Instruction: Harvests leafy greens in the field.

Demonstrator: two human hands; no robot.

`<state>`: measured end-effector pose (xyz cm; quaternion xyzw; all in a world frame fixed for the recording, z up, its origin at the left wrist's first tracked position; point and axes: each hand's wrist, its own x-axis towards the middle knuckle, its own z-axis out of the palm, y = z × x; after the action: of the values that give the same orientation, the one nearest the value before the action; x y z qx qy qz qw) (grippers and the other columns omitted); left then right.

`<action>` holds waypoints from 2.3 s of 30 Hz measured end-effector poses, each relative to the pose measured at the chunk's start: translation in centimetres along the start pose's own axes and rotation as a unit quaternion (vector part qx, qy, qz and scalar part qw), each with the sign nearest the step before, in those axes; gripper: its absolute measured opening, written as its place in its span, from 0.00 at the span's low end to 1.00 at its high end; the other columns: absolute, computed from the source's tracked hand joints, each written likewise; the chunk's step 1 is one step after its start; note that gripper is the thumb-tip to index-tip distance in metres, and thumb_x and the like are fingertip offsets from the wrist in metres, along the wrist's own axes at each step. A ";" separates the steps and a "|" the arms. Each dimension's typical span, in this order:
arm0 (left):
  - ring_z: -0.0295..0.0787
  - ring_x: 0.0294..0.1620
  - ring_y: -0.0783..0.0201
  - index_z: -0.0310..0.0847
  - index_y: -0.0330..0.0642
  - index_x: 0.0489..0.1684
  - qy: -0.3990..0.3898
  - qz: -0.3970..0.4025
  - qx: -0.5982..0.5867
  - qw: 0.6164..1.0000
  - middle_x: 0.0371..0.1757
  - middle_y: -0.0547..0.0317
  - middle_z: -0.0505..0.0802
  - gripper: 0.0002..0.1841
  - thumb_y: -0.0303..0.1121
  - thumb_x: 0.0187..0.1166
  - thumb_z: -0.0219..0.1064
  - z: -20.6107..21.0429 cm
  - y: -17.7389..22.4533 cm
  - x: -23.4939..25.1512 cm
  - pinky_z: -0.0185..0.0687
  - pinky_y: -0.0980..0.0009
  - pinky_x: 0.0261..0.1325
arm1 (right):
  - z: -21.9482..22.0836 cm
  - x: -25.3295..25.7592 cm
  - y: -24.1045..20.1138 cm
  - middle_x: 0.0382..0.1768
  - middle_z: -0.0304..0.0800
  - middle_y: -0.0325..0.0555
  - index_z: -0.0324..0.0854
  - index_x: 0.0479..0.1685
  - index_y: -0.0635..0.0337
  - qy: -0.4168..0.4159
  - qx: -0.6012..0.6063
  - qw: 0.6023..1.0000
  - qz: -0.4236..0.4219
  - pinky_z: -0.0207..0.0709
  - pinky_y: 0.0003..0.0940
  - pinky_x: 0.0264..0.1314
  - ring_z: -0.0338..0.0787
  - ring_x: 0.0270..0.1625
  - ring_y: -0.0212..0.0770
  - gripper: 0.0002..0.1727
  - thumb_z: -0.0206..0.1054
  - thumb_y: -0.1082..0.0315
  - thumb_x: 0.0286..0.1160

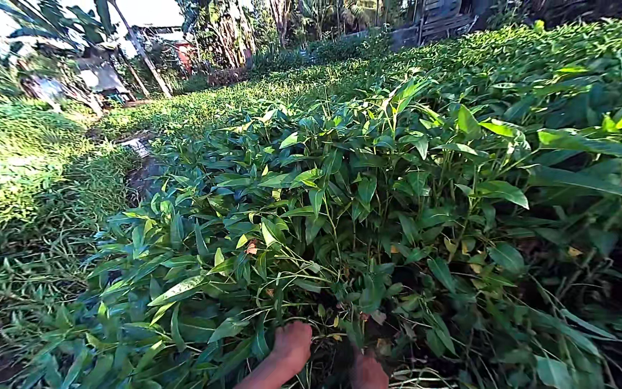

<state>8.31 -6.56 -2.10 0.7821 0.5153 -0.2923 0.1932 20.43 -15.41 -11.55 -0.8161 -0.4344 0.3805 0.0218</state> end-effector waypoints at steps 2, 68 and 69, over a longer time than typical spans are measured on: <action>0.80 0.75 0.37 0.83 0.39 0.68 0.002 0.028 0.001 1.000 0.71 0.37 0.86 0.17 0.35 0.89 0.57 -1.9 0.5 -1.4 0.73 0.34 0.72 | -0.7 -0.1 0.5 0.82 0.69 0.70 0.54 0.95 0.50 0.001 0.024 1.000 -0.006 0.79 0.63 0.68 0.85 0.69 0.69 0.38 0.62 0.65 0.83; 0.81 0.74 0.41 0.80 0.39 0.72 0.132 0.051 -0.064 0.988 0.70 0.40 0.86 0.18 0.28 0.87 0.57 -4.2 -5.0 1.8 0.75 0.41 0.74 | -0.6 0.3 2.4 0.80 0.76 0.61 0.68 0.89 0.41 0.053 0.112 0.992 -0.026 0.78 0.61 0.71 0.85 0.71 0.63 0.31 0.58 0.66 0.85; 0.80 0.76 0.42 0.80 0.40 0.72 0.129 0.047 -0.053 0.989 0.72 0.40 0.85 0.18 0.29 0.88 0.56 -4.2 -4.8 1.6 0.74 0.42 0.75 | -1.6 -0.4 2.3 0.77 0.78 0.62 0.72 0.86 0.50 0.063 0.129 0.989 -0.025 0.76 0.60 0.73 0.84 0.73 0.63 0.28 0.57 0.67 0.85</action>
<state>5.50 -1.03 -0.01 0.8252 0.5136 -0.1517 0.1795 22.94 -16.64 -11.03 -0.8178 -0.3993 0.3807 0.1640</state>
